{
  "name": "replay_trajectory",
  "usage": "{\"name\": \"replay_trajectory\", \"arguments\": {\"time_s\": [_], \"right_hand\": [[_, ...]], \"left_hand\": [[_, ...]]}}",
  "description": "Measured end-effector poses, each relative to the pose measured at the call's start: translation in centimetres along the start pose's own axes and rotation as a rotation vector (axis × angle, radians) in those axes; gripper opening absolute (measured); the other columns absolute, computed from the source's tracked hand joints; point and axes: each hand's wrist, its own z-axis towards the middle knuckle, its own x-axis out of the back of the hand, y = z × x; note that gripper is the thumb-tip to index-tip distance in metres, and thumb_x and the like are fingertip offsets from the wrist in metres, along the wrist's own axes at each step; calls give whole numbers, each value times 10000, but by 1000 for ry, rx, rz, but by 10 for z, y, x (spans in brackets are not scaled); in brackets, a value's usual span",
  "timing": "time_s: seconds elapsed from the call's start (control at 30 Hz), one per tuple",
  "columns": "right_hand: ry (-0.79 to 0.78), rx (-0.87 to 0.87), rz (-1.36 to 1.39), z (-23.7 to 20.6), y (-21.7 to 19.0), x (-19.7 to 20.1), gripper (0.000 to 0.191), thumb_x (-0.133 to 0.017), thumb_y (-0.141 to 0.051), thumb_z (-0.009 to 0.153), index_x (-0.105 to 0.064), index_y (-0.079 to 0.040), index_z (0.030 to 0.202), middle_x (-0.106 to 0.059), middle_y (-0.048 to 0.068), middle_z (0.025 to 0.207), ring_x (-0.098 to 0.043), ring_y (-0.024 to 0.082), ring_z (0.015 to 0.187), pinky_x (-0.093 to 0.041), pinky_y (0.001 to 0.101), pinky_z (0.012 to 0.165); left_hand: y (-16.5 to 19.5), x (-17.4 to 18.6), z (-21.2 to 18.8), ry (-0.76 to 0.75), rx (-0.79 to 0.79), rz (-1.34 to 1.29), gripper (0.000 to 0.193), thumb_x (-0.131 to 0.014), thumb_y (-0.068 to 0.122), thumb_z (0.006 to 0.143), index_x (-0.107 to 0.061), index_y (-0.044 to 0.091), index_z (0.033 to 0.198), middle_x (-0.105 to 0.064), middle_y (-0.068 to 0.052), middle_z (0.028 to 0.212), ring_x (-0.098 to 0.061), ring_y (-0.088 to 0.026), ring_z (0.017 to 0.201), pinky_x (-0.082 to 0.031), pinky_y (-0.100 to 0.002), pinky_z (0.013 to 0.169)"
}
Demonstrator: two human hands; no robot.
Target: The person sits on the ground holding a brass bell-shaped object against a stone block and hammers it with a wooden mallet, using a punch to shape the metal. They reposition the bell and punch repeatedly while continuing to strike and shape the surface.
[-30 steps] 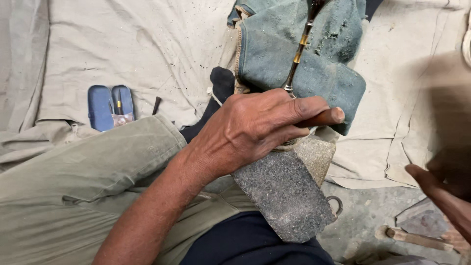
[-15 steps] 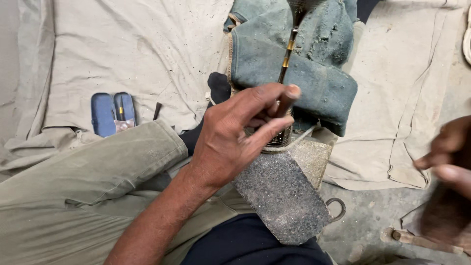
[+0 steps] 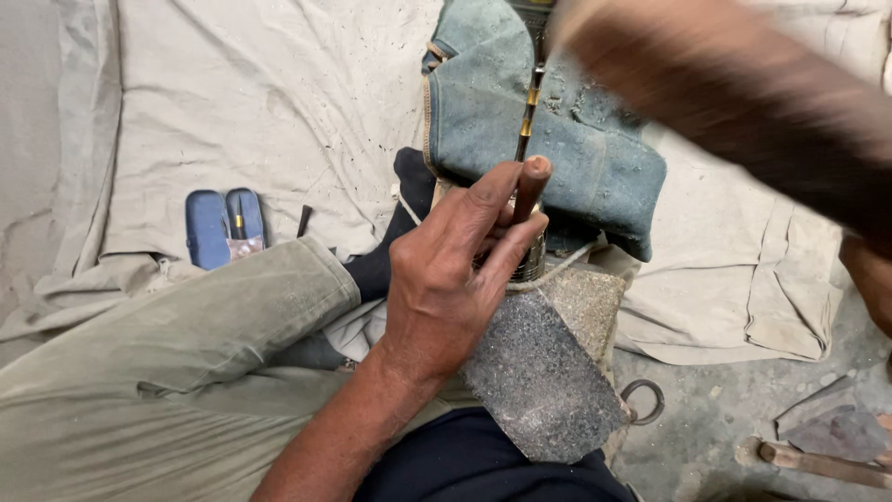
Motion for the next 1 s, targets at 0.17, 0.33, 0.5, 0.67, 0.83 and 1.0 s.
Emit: {"name": "replay_trajectory", "arguments": {"time_s": [0.17,0.33,0.5,0.67,0.83,1.0], "right_hand": [[-46,-59,-63,3,-25,14,320,-550,-123,1021,-536,16,1309,-655,176,1002,-715,257,895,-594,392,816],[-57,-90,-62,-15,-16,15,319,-500,-116,1039,-549,40,1313,-657,189,1030,-701,259,896,-584,385,820],[-77,-103,-62,-14,-16,16,310,-477,-95,1056,-566,53,1313,-665,193,1052,-694,253,895,-578,369,823],[-55,-65,-90,-10,-22,20,286,-507,-65,1058,-581,56,1306,-672,187,1041,-697,247,880,-578,363,825],[-37,-34,-96,-12,-21,20,277,-522,-47,1059,-590,68,1302,-675,188,1029,-696,250,865,-576,367,826],[-23,3,-117,-16,-14,18,268,-537,-28,1060,-599,80,1297,-677,190,1017,-695,252,850,-575,372,828]], "left_hand": [[-5,-1,-1,-15,-36,8,478,-820,118,1007,-584,152,1422,-710,-56,1055,-749,-129,883,-654,-279,749],[-5,0,1,-20,6,-44,486,-820,119,994,-584,147,1419,-705,-58,1042,-764,-135,936,-684,-276,800],[-5,1,-2,-30,20,10,480,-827,114,992,-608,143,1418,-717,-50,1015,-756,-136,901,-659,-305,766],[-12,-4,-3,-11,-47,-25,479,-809,120,1012,-585,138,1436,-729,-64,1125,-782,-151,1040,-687,-265,870],[-14,-4,-2,-20,-29,-18,454,-823,132,992,-599,113,1387,-739,-67,1119,-786,-145,989,-696,-263,840],[-6,2,0,-13,-8,-35,453,-819,105,1004,-609,120,1406,-726,-58,1061,-781,-127,953,-687,-263,812]]}}
